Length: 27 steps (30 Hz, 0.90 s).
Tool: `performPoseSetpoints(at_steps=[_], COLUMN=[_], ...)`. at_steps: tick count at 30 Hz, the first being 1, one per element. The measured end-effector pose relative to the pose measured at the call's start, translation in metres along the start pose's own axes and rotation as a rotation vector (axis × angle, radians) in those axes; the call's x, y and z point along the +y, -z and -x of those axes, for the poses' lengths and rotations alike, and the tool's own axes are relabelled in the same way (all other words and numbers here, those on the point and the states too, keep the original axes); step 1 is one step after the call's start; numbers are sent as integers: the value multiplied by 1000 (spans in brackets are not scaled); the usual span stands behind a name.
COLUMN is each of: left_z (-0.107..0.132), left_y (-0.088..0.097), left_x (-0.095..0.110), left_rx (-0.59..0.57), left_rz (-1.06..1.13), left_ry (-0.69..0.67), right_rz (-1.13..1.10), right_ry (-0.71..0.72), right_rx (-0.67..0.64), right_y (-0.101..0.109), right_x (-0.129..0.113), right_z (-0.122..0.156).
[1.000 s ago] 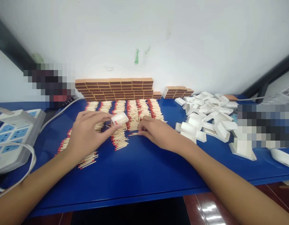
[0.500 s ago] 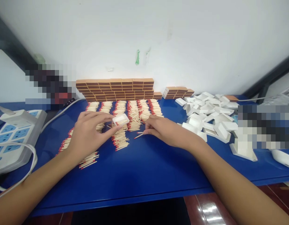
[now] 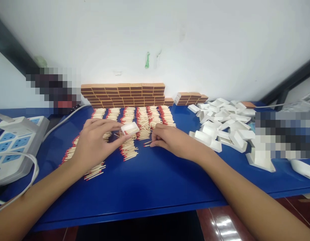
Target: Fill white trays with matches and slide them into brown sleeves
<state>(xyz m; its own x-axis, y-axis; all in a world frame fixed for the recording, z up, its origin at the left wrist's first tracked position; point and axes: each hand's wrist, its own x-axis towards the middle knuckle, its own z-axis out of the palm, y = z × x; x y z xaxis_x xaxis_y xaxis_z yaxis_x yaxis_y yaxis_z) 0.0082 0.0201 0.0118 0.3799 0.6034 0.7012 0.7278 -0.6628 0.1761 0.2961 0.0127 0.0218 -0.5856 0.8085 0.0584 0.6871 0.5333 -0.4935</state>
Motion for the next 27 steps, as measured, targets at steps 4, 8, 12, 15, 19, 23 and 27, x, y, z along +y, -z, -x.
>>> performPoseSetpoints(at_steps=[4,8,12,15,19,23,27], left_z=[0,-1,-1,-1,1,3,1], left_y=[1,2,3,1,-3,-3,0], left_x=[1,2,1,2,10,16,13], left_rx=[5,2,-42,-69,-85,-88,-50], left_rz=[8,11,29,54,87,134,131], left_ry=[-21,-34,-32,-37,-77,-136,-132], right_rz=[14,9,23,34,41,40,33], right_ry=[-2,-19,-9,30,86,150,176], right_rx=[9,-15,31,189,354,350,396], right_y=[-3,-3,3,7,3,-7,-9], right_x=[2,-1,-5,-9,-17,-26,-25], right_z=[-1,0,2,3,1,-2,-2])
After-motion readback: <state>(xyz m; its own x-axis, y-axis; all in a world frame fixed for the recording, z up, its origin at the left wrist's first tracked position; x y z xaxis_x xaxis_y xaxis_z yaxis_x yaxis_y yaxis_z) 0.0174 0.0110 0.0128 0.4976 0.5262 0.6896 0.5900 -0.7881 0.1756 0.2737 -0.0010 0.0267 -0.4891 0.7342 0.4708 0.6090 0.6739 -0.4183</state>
